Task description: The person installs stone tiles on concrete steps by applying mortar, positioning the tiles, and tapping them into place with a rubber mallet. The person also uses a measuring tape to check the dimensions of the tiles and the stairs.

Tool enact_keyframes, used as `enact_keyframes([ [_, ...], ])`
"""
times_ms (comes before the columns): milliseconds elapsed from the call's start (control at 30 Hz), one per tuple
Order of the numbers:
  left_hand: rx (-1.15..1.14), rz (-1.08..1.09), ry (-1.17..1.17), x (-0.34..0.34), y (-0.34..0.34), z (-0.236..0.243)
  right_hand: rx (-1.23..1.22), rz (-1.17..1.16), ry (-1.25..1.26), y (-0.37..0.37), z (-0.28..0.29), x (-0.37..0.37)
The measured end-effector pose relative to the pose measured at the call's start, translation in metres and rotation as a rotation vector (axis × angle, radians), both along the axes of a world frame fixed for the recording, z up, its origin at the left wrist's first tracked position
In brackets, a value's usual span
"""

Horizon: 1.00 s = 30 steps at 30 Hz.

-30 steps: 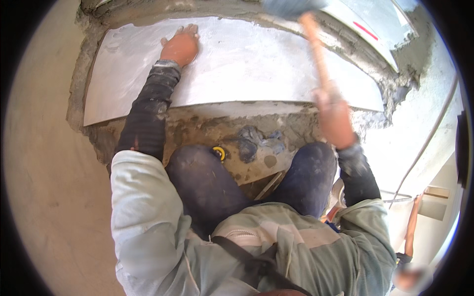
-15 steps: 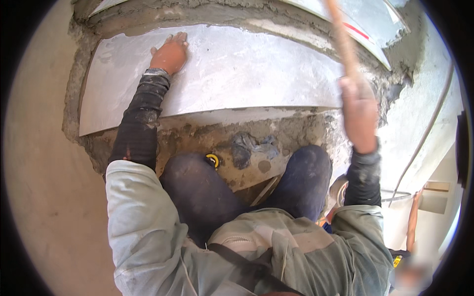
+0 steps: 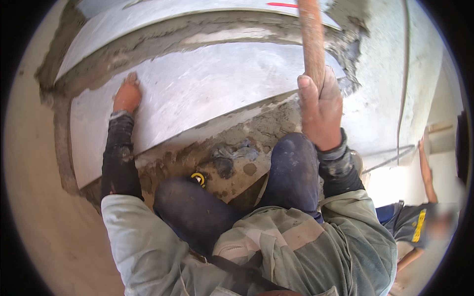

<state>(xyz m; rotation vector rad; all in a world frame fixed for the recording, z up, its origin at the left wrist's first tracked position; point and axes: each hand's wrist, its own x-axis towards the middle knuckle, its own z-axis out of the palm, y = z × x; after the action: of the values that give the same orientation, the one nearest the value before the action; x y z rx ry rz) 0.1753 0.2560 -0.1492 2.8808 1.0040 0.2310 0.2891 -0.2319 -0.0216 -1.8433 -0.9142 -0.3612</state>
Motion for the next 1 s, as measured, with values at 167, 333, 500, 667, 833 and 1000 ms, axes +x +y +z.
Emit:
enact_keyframes([
  [167,0.105,-0.328,0.007,0.052,-0.119,-0.005,-0.369,-0.09,0.146,-0.01,-0.081,0.025],
  [333,0.072,-0.456,0.022,0.121,-0.209,0.01,-0.147,-0.115,0.058,-0.028,-0.038,0.017],
  [500,0.065,-0.505,-0.007,0.14,-0.203,0.007,0.187,-0.215,-0.02,-0.056,-0.035,0.004],
  [667,0.045,-0.518,0.015,0.15,-0.21,0.013,-0.64,-0.36,0.093,-0.099,-0.107,0.047],
  [833,0.007,-0.513,0.047,0.141,-0.186,0.002,-0.051,-0.387,-0.131,-0.09,-0.037,0.04],
  [1000,0.034,-0.509,0.071,0.153,-0.194,0.013,-0.245,-0.386,0.191,-0.11,-0.087,0.058],
])
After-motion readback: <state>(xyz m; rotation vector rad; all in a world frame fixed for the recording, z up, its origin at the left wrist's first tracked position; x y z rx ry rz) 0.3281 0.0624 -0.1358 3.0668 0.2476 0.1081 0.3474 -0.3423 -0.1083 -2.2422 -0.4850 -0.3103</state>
